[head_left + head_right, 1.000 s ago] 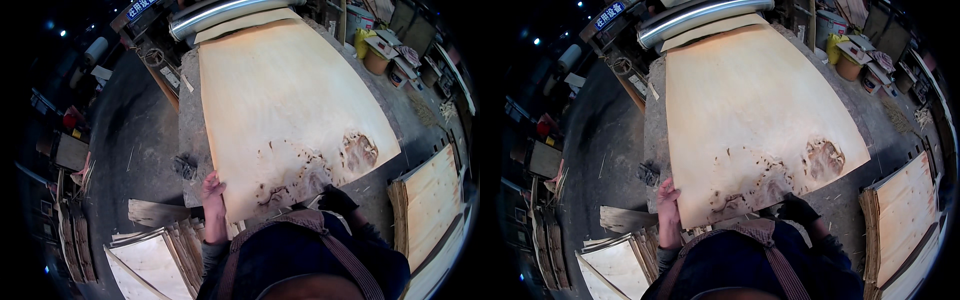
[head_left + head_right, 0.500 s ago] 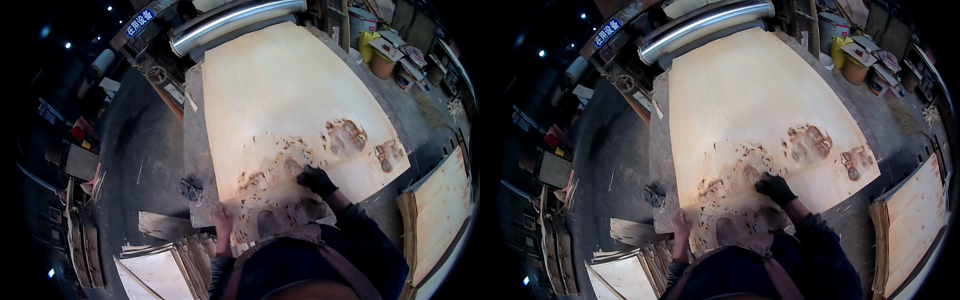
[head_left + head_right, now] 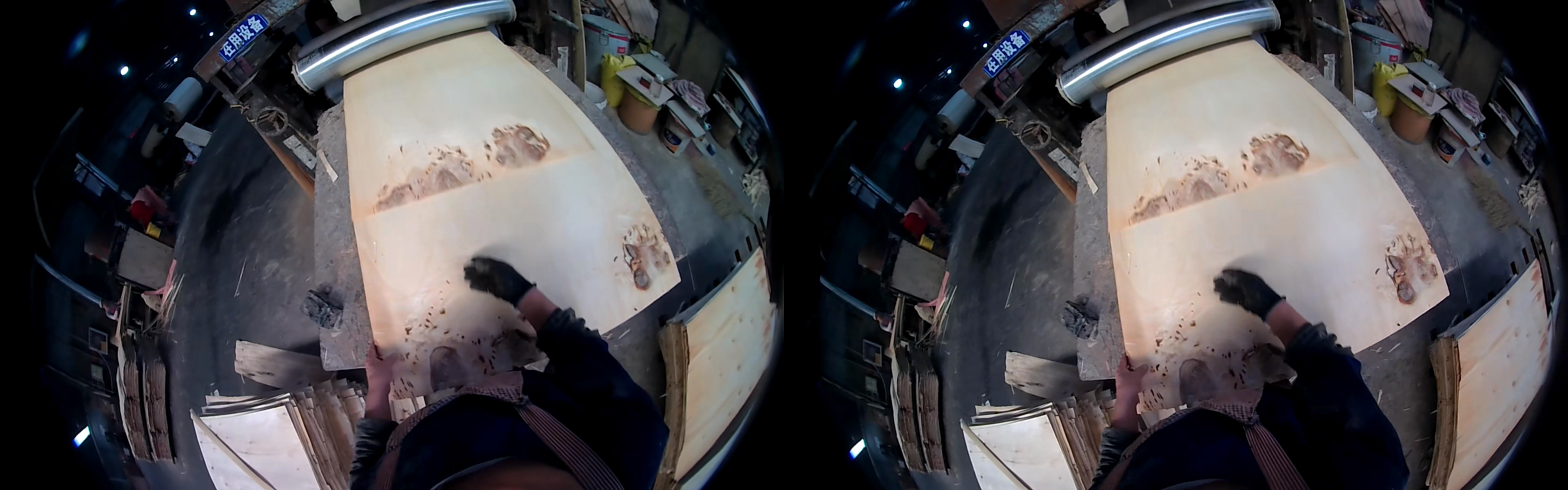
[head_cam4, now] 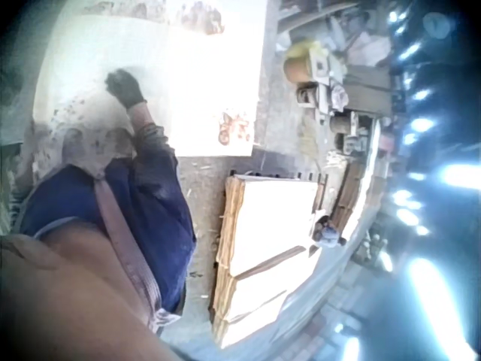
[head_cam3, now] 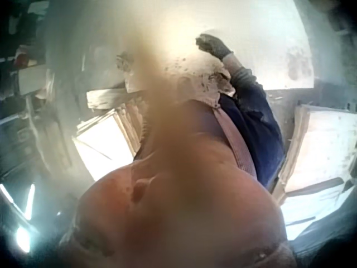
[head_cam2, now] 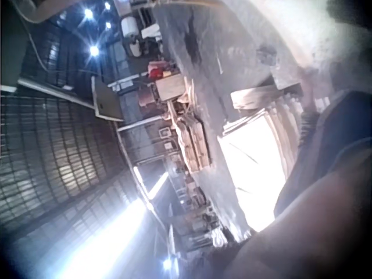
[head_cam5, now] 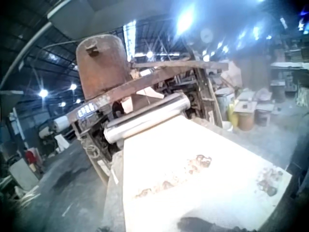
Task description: The person places multiple thin wood veneer sheets onto a glue-coated panel emerging from a roller machine, aligning them side-by-side to cover the surface, and then stacks the assembled panels.
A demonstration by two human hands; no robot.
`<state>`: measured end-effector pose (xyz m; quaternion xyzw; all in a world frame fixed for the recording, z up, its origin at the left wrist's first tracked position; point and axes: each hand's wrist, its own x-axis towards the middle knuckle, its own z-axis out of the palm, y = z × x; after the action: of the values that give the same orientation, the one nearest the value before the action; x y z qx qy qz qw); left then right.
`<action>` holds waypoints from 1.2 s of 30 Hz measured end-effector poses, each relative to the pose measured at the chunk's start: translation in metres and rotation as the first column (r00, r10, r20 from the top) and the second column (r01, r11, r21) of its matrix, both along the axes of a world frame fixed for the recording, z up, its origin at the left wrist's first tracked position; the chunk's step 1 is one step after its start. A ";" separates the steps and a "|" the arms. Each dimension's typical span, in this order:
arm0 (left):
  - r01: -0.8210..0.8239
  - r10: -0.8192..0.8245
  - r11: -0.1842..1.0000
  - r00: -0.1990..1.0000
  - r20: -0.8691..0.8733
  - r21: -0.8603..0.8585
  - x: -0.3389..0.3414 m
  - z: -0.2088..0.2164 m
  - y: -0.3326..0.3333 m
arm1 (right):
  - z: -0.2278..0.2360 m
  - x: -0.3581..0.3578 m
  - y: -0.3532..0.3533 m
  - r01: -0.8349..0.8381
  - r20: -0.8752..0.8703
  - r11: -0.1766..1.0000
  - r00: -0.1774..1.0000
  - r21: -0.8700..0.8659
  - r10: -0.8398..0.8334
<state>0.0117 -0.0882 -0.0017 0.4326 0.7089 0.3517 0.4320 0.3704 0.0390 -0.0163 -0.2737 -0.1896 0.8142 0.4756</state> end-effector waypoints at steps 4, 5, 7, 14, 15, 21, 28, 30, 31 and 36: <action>-0.037 0.052 0.995 0.986 0.161 -0.094 0.005 0.044 0.004 | 0.006 -0.004 -0.099 -0.175 -0.035 0.973 0.984 -0.150 0.172; -0.028 0.050 0.995 0.970 0.238 -0.096 0.002 0.047 0.007 | 0.000 -0.001 -0.122 -0.234 -0.131 0.959 0.968 -0.162 0.214; -0.019 0.058 0.994 0.919 0.389 -0.104 -0.005 0.052 0.010 | 0.013 0.002 -0.158 -0.294 -0.209 0.935 0.945 -0.200 0.252; 0.079 -0.070 0.997 0.890 0.451 -0.002 0.007 0.104 0.012 | -0.001 0.029 -0.221 -0.418 0.495 0.879 0.827 0.230 0.265; 0.083 -0.083 0.996 0.892 0.445 0.020 0.007 0.109 0.013 | -0.002 0.030 -0.228 -0.260 0.242 0.965 0.938 0.023 0.247; 0.085 -0.122 0.992 0.837 0.533 0.094 0.015 0.150 0.011 | 0.047 0.029 -0.240 -0.034 -0.015 0.946 0.999 -0.324 0.031; 0.065 0.012 0.996 0.561 0.828 -0.059 -0.009 0.147 0.009 | 0.081 0.025 -0.240 0.190 0.434 0.979 0.890 -0.074 -0.140; 0.103 0.027 0.993 0.289 0.957 -0.059 -0.019 0.133 0.017 | 0.097 0.025 -0.236 0.063 0.810 0.975 0.547 0.213 -0.212; 0.123 0.044 0.989 0.242 0.969 -0.076 -0.020 0.124 0.020 | 0.102 0.028 -0.233 -0.071 0.908 0.953 0.332 0.293 -0.254; 0.047 -0.037 0.999 0.390 0.920 0.020 0.016 0.063 0.028 | 0.099 0.039 -0.219 0.384 0.298 0.923 0.878 0.027 -0.374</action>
<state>0.0278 -0.0602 0.0617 0.1824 0.3432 0.5177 0.7622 0.4099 -0.1798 0.0824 -0.4324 -0.1885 0.6579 0.5870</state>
